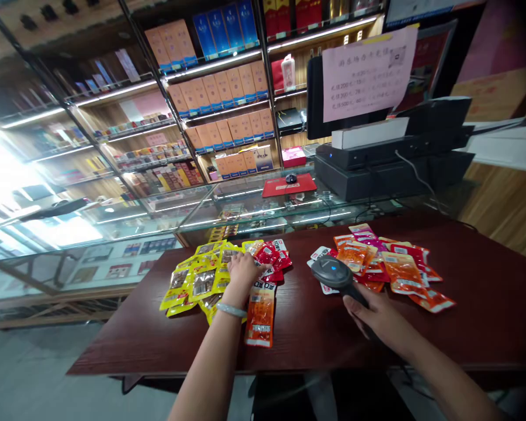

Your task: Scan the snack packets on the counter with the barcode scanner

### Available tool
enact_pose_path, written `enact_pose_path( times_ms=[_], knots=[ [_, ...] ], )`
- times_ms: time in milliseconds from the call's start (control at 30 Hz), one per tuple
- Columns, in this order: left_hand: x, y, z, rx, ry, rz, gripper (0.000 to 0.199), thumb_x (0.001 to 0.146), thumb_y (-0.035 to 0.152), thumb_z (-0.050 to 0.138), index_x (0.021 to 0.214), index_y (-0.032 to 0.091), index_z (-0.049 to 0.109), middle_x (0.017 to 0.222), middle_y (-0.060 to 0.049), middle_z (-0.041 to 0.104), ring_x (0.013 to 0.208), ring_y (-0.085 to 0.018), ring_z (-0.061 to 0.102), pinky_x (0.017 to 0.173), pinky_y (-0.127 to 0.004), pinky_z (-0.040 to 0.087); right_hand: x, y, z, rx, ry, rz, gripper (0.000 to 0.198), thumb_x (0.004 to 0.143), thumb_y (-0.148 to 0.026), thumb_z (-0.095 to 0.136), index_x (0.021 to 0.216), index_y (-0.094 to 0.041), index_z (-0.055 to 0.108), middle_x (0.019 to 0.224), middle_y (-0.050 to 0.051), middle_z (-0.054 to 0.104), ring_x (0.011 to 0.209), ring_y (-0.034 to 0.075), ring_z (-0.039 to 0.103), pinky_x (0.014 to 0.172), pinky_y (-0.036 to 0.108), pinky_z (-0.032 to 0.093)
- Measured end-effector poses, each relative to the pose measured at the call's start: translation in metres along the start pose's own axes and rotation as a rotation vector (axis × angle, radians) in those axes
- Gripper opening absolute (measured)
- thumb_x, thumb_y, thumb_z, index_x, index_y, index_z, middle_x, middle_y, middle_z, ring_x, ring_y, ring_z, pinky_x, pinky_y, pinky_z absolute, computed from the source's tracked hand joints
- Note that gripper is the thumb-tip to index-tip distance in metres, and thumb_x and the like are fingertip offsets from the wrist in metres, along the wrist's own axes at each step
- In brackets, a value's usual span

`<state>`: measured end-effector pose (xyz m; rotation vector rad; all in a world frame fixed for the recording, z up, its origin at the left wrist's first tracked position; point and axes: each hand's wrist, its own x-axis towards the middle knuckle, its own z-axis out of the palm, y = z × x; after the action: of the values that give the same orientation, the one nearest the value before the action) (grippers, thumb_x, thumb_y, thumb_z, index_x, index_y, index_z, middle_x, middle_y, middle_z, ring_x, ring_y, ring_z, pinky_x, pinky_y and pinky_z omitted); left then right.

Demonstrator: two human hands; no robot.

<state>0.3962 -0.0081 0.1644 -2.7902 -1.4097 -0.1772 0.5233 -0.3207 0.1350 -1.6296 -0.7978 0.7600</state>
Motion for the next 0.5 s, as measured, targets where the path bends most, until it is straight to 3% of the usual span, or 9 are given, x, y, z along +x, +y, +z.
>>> enact_pose_path(
  times_ms=[200, 367, 500],
  knots=[
    [-0.006, 0.011, 0.002, -0.162, 0.159, 0.070, 0.037, 0.083, 0.050, 0.061, 0.108, 0.024, 0.057, 0.104, -0.009, 0.068, 0.109, -0.028, 0.055, 0.093, -0.039, 0.035, 0.014, -0.014, 0.015, 0.045, -0.063, -0.045, 0.042, 0.088, -0.061, 0.052, 0.104, -0.021, 0.053, 0.053, -0.009, 0.046, 0.040, 0.010, 0.044, 0.041, 0.022, 0.036],
    [-0.008, 0.018, 0.004, -0.404, 0.102, 0.051, 0.028, 0.078, 0.041, 0.069, 0.100, 0.026, 0.059, 0.101, -0.002, 0.070, 0.099, -0.023, 0.061, 0.086, -0.033, 0.039, 0.028, -0.029, 0.022, 0.137, -0.083, -0.052, 0.039, 0.088, -0.060, 0.054, 0.084, -0.021, 0.049, 0.054, -0.009, 0.046, 0.039, 0.008, 0.042, 0.039, 0.021, 0.035],
    [-0.014, 0.017, 0.007, -0.547, 0.106, 0.081, 0.027, 0.076, 0.032, 0.068, 0.101, 0.025, 0.060, 0.091, 0.000, 0.069, 0.086, -0.020, 0.063, 0.076, -0.028, 0.041, 0.033, -0.041, 0.027, 0.225, -0.114, -0.036, 0.040, 0.086, -0.060, 0.056, 0.085, -0.021, 0.047, 0.059, -0.008, 0.048, 0.041, 0.007, 0.041, 0.038, 0.019, 0.035]
  ],
)
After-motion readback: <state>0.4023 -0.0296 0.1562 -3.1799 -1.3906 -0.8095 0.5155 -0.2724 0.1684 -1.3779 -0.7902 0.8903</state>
